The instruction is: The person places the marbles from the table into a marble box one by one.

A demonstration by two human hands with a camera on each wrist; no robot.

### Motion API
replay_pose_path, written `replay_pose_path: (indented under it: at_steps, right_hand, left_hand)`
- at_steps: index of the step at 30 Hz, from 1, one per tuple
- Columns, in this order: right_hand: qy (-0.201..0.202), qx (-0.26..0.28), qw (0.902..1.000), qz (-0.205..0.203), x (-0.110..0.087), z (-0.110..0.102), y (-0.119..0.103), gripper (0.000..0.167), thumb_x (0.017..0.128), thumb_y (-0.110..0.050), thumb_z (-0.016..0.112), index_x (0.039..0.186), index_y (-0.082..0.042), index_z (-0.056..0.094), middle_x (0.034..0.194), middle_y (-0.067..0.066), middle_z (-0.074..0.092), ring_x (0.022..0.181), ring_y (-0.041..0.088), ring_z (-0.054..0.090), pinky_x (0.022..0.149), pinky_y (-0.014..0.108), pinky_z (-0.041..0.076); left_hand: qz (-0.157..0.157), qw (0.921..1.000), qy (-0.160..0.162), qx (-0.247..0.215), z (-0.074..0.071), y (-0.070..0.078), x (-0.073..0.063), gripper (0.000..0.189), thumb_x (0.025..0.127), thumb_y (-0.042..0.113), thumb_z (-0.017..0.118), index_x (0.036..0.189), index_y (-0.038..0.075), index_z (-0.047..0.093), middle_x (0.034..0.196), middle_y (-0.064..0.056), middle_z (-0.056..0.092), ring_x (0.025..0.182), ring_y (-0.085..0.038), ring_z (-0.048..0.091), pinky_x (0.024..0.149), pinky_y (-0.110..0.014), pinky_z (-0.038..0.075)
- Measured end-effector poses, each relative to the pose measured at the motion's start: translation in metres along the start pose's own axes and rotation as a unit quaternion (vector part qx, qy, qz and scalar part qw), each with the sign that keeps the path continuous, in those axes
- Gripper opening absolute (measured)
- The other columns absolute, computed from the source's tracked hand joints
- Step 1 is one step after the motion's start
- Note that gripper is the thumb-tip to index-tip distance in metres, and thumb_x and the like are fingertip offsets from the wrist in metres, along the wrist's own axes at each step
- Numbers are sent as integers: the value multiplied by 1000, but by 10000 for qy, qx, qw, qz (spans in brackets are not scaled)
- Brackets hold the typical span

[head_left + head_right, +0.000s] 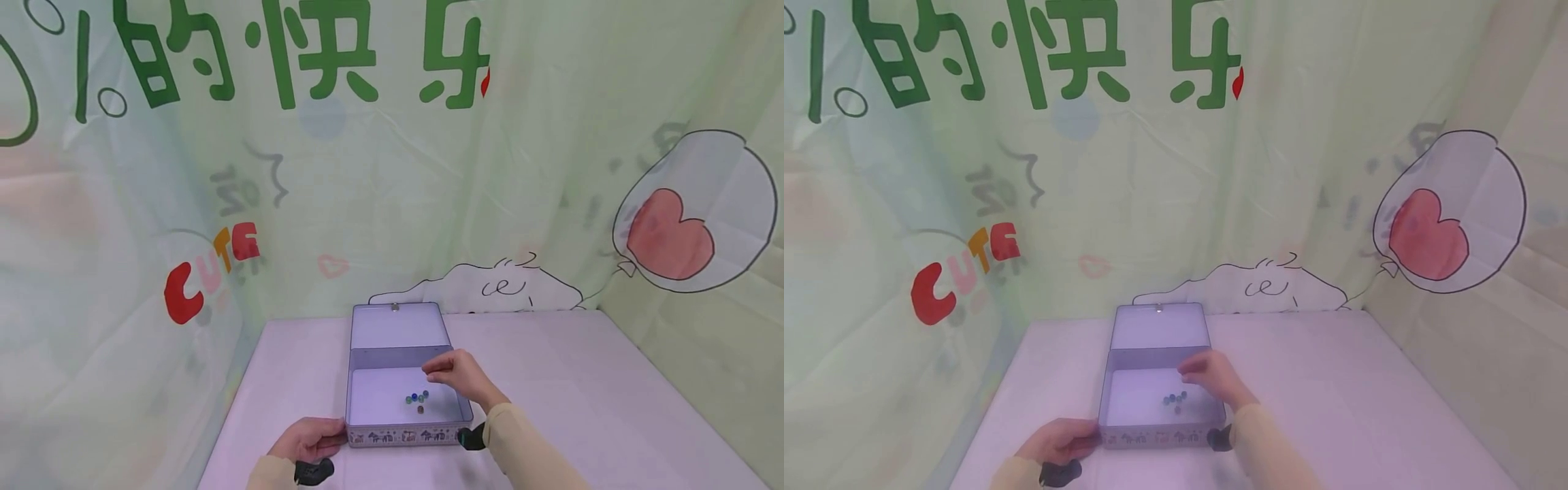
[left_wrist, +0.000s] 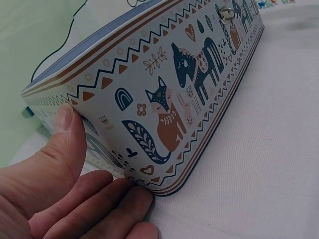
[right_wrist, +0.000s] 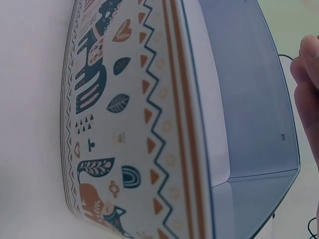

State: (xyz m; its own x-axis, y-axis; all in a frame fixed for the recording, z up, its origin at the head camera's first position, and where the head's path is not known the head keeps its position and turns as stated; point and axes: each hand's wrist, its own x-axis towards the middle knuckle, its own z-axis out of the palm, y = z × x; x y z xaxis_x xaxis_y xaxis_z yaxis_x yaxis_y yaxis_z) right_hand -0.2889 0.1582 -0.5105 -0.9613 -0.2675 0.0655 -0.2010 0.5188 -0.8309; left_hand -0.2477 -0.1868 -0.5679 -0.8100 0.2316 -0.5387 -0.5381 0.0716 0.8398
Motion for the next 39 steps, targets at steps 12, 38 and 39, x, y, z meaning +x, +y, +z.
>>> replay_pose_path:
  at_steps: [12,38,39]
  right_hand:
    - [214,195,9991,312,-15,-19,9,21,90,-4,76,111,-3,78,111,15,77,99,23,75,88,37,63]
    - [761,-396,9862,1418,-94,-88,130,24,87,-5,79,110,-1,76,108,14,78,96,18,75,81,29,63]
    - [765,-426,9855,1452,-95,-86,131,23,86,-4,79,108,-1,77,106,13,78,95,18,75,80,29,62]
  left_hand:
    - [-99,9999,5,-125,3,-4,3,39,95,16,74,123,-11,67,116,-24,74,108,-32,74,106,-54,53]
    - [21,9999,-82,-137,0,-4,0,38,97,12,70,126,-11,65,114,-22,75,100,-20,75,103,-49,56]
    - [14,9999,-72,-111,0,-4,0,38,97,12,71,126,-11,65,114,-22,75,100,-21,75,103,-49,56]
